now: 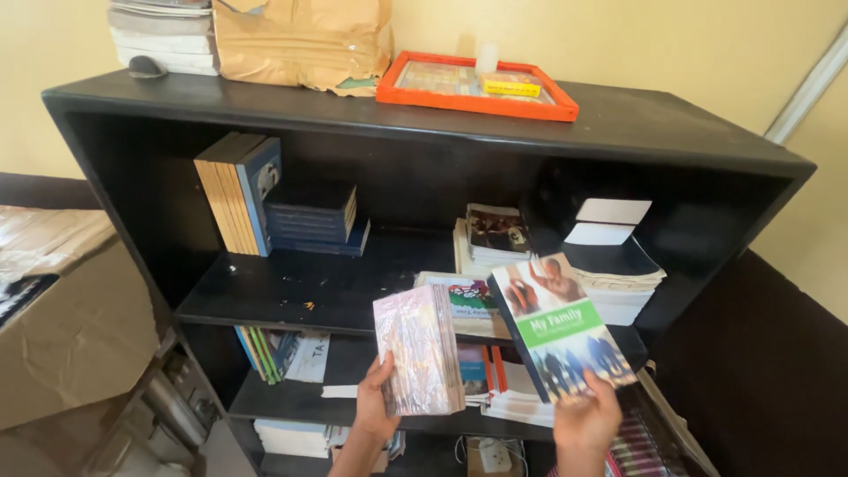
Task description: The recorder is organizing books, pamphlets, and cylindrical containers on a black wooden bookshelf and cleaning them with a cloth.
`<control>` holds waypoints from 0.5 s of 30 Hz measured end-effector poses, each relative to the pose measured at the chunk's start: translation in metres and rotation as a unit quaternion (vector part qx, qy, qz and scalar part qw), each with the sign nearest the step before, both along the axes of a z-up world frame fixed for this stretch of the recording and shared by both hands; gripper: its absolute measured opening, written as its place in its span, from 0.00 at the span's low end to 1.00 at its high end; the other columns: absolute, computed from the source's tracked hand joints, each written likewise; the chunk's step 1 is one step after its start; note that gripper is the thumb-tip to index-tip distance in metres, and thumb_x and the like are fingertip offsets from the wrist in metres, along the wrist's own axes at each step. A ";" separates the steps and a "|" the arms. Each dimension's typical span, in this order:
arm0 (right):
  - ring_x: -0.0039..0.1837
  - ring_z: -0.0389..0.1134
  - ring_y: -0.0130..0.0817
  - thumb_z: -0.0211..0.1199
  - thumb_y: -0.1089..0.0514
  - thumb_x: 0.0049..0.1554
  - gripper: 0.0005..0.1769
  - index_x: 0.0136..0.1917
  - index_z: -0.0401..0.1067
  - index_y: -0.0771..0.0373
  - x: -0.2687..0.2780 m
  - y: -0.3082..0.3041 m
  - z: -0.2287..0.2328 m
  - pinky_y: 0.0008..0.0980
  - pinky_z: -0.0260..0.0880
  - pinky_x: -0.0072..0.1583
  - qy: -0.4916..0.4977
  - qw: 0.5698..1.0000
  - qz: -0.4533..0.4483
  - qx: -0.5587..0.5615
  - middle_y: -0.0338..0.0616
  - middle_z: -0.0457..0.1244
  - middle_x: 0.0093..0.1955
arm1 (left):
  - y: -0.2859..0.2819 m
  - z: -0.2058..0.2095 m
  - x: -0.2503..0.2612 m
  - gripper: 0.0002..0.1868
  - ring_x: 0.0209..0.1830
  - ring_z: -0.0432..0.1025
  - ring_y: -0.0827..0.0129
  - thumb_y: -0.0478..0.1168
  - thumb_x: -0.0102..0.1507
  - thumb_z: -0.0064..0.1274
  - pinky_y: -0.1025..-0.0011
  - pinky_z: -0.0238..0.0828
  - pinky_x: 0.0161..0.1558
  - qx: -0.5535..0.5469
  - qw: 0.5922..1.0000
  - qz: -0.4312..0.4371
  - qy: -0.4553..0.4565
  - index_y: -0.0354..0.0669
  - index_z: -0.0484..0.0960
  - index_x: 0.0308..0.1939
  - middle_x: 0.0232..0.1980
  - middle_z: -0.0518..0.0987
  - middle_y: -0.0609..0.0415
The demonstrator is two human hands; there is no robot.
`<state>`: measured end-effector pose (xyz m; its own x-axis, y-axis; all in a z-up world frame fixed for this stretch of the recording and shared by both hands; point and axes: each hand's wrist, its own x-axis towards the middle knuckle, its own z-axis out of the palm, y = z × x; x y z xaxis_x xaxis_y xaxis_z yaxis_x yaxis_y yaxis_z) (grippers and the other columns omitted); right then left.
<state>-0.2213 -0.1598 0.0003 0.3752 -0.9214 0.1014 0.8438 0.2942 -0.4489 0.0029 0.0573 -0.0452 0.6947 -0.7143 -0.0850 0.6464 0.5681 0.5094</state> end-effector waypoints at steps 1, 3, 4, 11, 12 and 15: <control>0.67 0.68 0.39 0.57 0.64 0.54 0.27 0.68 0.69 0.59 -0.007 -0.006 -0.007 0.48 0.64 0.68 -0.001 1.000 -0.001 -0.001 0.41 0.67 0.65 | -0.003 0.002 0.002 0.26 0.52 0.78 0.59 0.47 0.66 0.49 0.60 0.74 0.54 -0.001 1.000 -0.001 -0.001 0.37 0.73 0.65 0.56 0.82 0.46; 0.68 0.67 0.42 0.57 0.64 0.55 0.28 0.69 0.68 0.61 -0.021 -0.019 -0.022 0.48 0.64 0.70 0.010 1.000 -0.023 -0.001 0.43 0.66 0.65 | -0.009 0.006 0.004 0.27 0.53 0.78 0.61 0.47 0.65 0.50 0.61 0.74 0.55 0.007 1.000 0.010 -0.002 0.38 0.73 0.66 0.56 0.82 0.48; 0.68 0.67 0.42 0.57 0.64 0.55 0.28 0.69 0.68 0.61 -0.026 -0.021 -0.026 0.48 0.64 0.70 0.010 1.000 -0.025 -0.001 0.43 0.66 0.65 | -0.013 0.011 0.005 0.27 0.53 0.78 0.61 0.47 0.65 0.50 0.61 0.74 0.55 0.007 1.000 0.008 -0.002 0.38 0.73 0.66 0.56 0.82 0.48; 0.68 0.67 0.45 0.54 0.61 0.56 0.29 0.71 0.67 0.64 -0.045 -0.043 -0.056 0.53 0.66 0.68 0.036 0.997 -0.058 0.022 0.48 0.66 0.66 | -0.049 0.056 0.014 0.25 0.52 0.77 0.62 0.47 0.64 0.53 0.62 0.73 0.54 0.054 0.996 0.011 -0.066 0.40 0.73 0.62 0.53 0.81 0.51; 0.68 0.67 0.46 0.53 0.61 0.56 0.30 0.72 0.66 0.64 -0.046 -0.046 -0.059 0.54 0.66 0.68 0.040 0.997 -0.067 0.026 0.48 0.66 0.66 | -0.056 0.064 0.016 0.25 0.51 0.77 0.63 0.46 0.63 0.54 0.62 0.73 0.53 0.063 0.994 0.011 -0.084 0.41 0.73 0.62 0.52 0.81 0.52; 0.69 0.67 0.47 0.54 0.60 0.55 0.32 0.73 0.65 0.66 -0.051 -0.061 -0.072 0.55 0.66 0.68 0.043 0.996 -0.068 0.034 0.51 0.65 0.68 | -0.081 0.083 0.025 0.24 0.48 0.78 0.63 0.46 0.64 0.55 0.63 0.75 0.50 0.078 0.990 0.005 -0.118 0.38 0.75 0.59 0.50 0.82 0.49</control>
<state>-0.2728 -0.2212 -0.0721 0.2508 -0.9680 0.0101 0.8372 0.2117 -0.5042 0.0283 -0.0237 0.0380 0.7155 -0.6980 -0.0281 0.4937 0.4769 0.7272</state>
